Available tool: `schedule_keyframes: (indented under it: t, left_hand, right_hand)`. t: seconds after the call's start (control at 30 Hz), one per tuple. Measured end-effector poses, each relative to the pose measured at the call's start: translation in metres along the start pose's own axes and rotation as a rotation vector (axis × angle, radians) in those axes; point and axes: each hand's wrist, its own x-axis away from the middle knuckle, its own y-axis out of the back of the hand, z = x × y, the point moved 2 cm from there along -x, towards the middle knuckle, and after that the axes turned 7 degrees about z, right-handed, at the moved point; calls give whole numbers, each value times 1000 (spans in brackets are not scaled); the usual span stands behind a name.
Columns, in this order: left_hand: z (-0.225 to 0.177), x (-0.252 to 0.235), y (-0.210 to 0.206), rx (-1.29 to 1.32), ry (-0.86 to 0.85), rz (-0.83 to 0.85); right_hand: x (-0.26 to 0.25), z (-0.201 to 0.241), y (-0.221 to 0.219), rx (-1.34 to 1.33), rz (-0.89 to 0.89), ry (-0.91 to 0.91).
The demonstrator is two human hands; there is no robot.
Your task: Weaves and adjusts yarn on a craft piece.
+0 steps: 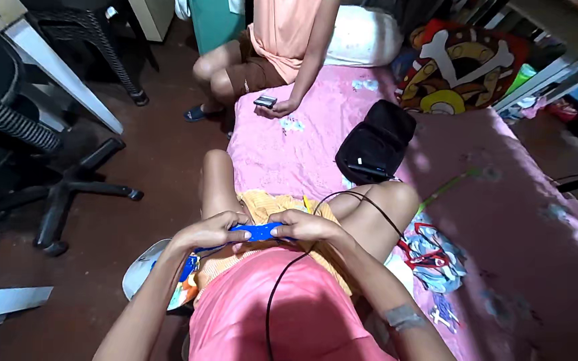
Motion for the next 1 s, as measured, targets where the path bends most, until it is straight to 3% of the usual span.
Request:
schedule_keyframes:
  t: [0.2, 0.37, 0.6, 0.7, 0.87, 1.0]
  left_hand:
    - [-2, -14, 1, -53, -67, 69]
    - [-13, -25, -16, -243, 41, -146]
    - [2, 9, -4, -6, 36, -218]
    - [12, 13, -5, 43, 59, -162]
    - [15, 5, -6, -166, 139, -145]
    - [9, -11, -11, -157, 29, -93]
  right_hand:
    - [-6, 1, -2, 39, 0, -39]
    - [-8, 1, -1, 60, -31, -65]
    - [8, -13, 5, -188, 59, -70]
    - [6, -22, 4, -280, 50, -59]
    - [1, -19, -1, -266, 72, -77]
    - [0, -17, -1, -266, 63, -75]
